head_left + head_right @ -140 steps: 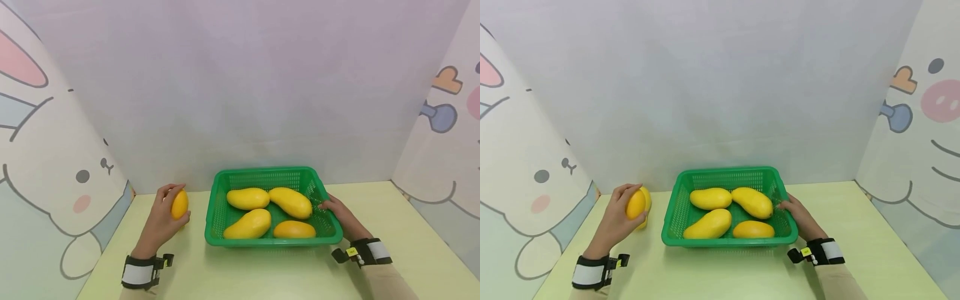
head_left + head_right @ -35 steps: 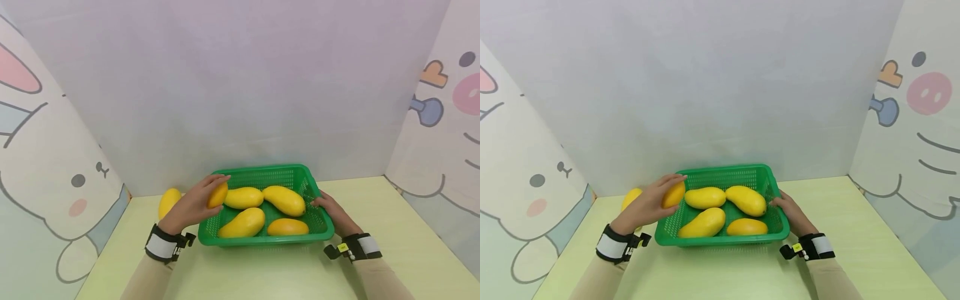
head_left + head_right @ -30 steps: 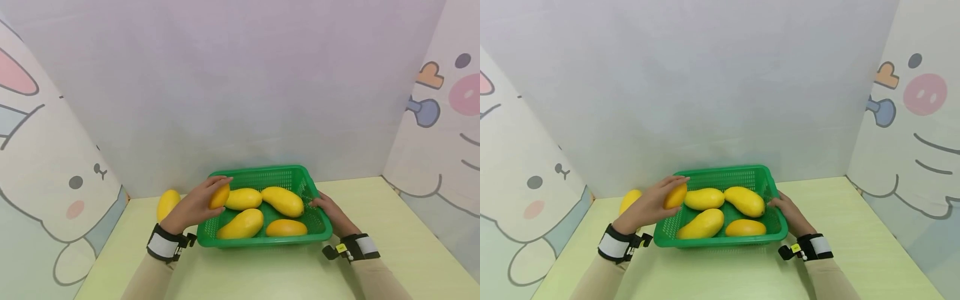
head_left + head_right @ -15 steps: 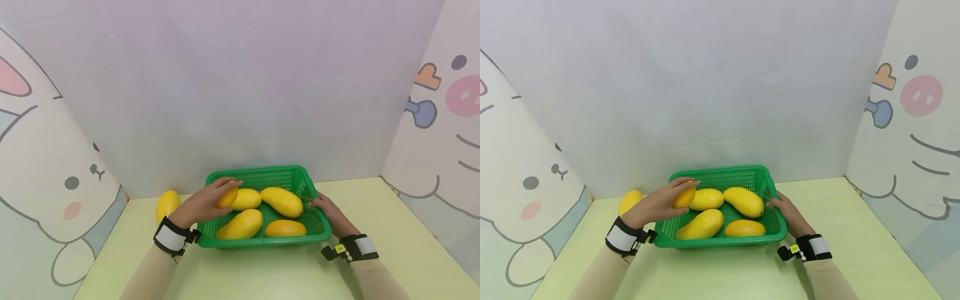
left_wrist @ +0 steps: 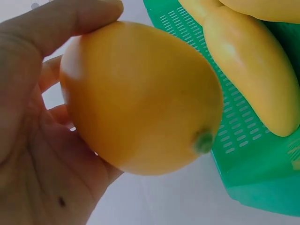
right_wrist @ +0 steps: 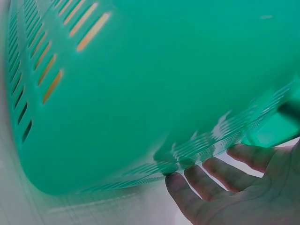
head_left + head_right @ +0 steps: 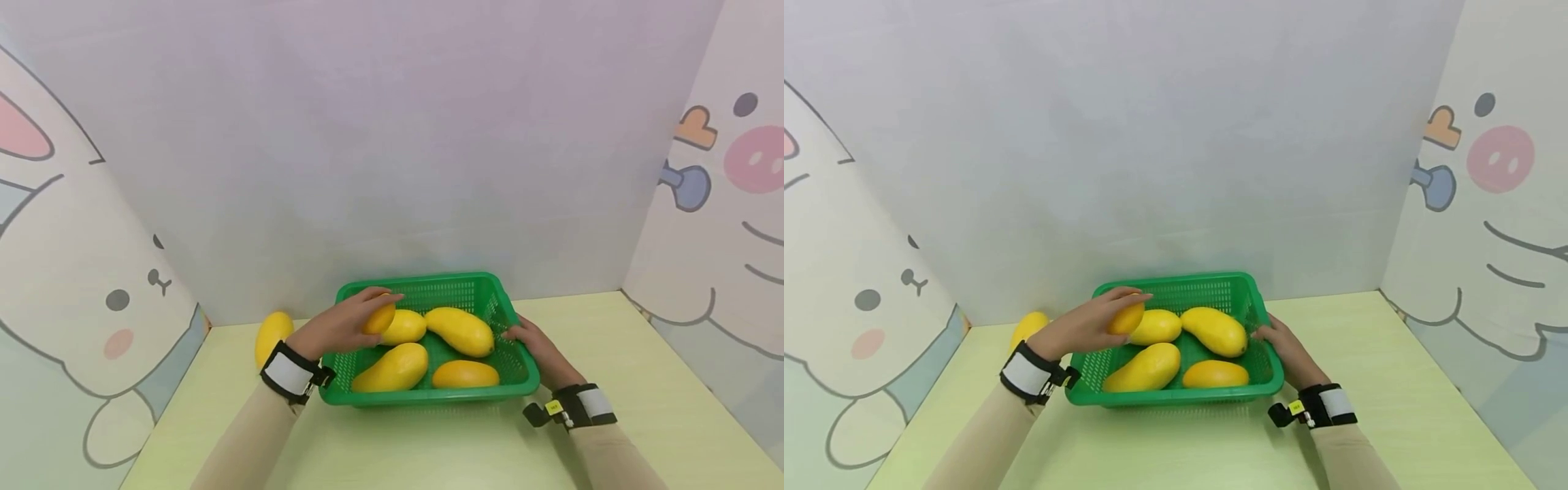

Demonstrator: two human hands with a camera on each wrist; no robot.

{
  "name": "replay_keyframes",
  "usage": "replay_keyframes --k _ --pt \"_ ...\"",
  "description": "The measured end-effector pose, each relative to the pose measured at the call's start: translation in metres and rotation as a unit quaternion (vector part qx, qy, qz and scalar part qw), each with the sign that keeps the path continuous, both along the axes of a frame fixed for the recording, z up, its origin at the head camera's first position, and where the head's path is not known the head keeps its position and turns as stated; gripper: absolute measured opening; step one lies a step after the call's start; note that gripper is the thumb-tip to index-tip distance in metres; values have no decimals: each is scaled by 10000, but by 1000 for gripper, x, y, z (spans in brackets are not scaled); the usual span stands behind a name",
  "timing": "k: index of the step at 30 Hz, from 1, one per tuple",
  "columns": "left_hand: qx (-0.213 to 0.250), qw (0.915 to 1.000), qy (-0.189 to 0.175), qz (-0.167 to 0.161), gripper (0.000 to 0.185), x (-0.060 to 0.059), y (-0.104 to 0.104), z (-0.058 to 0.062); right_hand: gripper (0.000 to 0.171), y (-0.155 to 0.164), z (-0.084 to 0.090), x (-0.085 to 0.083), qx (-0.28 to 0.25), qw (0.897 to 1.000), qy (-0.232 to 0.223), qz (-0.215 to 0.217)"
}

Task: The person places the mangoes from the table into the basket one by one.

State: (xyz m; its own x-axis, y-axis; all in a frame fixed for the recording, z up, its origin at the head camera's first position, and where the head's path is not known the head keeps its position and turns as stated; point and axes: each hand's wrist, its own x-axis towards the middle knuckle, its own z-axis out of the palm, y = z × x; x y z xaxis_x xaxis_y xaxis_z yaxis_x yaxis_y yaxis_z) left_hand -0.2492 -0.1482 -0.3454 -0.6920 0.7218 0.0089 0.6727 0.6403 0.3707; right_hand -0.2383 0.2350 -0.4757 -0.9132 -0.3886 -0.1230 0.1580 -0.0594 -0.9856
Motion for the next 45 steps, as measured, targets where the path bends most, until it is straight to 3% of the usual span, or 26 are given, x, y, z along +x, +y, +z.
replay_keyframes --k 6,15,27,45 --pt "-356 9987 -340 163 70 -6 9 -2 71 1 1 0 18 10000 -18 -20" --pt "-667 9961 -536 229 71 -11 17 -12 71 1 1 1 -29 10000 -39 -7" --pt "-993 9886 -1008 515 90 -13 18 -27 72 -1 3 2 51 9999 -109 -74" --pt "-1116 9876 -1037 365 83 -14 14 -36 73 -6 2 0 10 9999 -90 -60"
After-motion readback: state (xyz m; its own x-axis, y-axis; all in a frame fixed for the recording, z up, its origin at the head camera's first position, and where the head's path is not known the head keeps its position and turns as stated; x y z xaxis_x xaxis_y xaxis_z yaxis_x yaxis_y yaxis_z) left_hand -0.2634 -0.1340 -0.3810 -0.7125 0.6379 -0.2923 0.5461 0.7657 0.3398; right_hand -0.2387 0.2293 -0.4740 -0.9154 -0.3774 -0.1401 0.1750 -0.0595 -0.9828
